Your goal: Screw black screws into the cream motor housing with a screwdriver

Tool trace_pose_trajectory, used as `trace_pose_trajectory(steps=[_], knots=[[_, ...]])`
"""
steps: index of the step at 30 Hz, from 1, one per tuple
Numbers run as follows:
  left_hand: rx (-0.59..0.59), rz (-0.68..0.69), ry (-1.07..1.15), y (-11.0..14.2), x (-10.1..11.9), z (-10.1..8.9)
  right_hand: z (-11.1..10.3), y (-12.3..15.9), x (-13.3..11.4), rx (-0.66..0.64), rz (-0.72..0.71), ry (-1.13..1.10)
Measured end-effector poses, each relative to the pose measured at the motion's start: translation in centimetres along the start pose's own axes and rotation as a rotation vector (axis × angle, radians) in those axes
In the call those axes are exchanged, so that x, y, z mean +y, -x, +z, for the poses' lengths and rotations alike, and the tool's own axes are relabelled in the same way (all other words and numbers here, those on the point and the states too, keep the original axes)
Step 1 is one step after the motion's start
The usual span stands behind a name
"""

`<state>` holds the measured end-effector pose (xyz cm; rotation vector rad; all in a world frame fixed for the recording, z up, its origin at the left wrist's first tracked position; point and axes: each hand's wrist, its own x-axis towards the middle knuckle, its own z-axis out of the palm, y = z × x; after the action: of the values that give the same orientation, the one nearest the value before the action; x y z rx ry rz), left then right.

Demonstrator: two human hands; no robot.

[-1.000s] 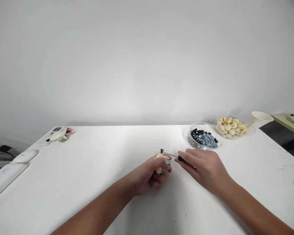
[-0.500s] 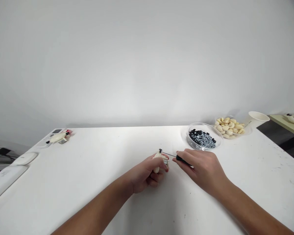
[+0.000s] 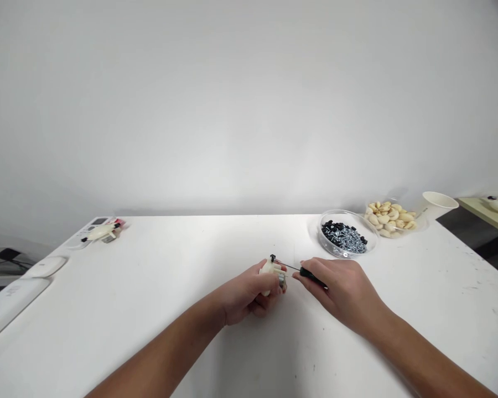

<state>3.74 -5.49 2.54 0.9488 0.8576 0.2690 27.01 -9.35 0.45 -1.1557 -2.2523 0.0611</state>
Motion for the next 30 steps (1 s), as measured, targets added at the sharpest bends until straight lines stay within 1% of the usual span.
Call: trace_pose_trajectory(steps=[5, 10, 13, 18, 20, 21, 22, 25, 27, 29, 30], knots=[[-0.008, 0.030, -0.052, 0.0, 0.0, -0.2, 0.1, 0.0, 0.0, -0.019, 0.060, -0.061], [-0.009, 0.068, -0.096, -0.1, -0.1, -0.2, -0.1, -0.2, -0.3, -0.089, 0.151, -0.149], [-0.016, 0.073, -0.100, -0.1, 0.0, -0.4, -0.1, -0.1, -0.5, -0.107, 0.208, -0.200], [0.047, 0.128, -0.121, -0.5, -0.4, -0.8, 0.1, 0.0, -0.8, -0.137, 0.347, -0.330], [0.048, 0.192, -0.108, -0.8, -0.9, -0.7, 0.0, -0.2, -0.8, -0.135, 0.411, -0.414], [0.049, 0.251, -0.092, -0.9, -1.1, -0.6, -0.1, -0.3, -0.8, -0.133, 0.436, -0.471], [0.052, 0.318, -0.080, -1.1, -1.3, -0.4, -0.2, -0.5, -0.8, -0.131, 0.453, -0.530], [0.119, 0.552, -0.083, -1.1, -2.0, 0.2, -0.1, -0.8, -0.8, -0.132, 0.471, -0.662], [0.150, 0.672, -0.130, -1.0, -2.4, 0.5, 0.1, -0.8, -0.8, -0.109, 0.494, -0.725], [0.162, 0.759, -0.212, -1.0, -2.8, 0.6, 0.4, -0.7, -0.8, -0.063, 0.523, -0.812], [0.188, 0.805, -0.268, -1.1, -3.0, 0.6, 0.5, -0.6, -0.8, -0.037, 0.532, -0.861]])
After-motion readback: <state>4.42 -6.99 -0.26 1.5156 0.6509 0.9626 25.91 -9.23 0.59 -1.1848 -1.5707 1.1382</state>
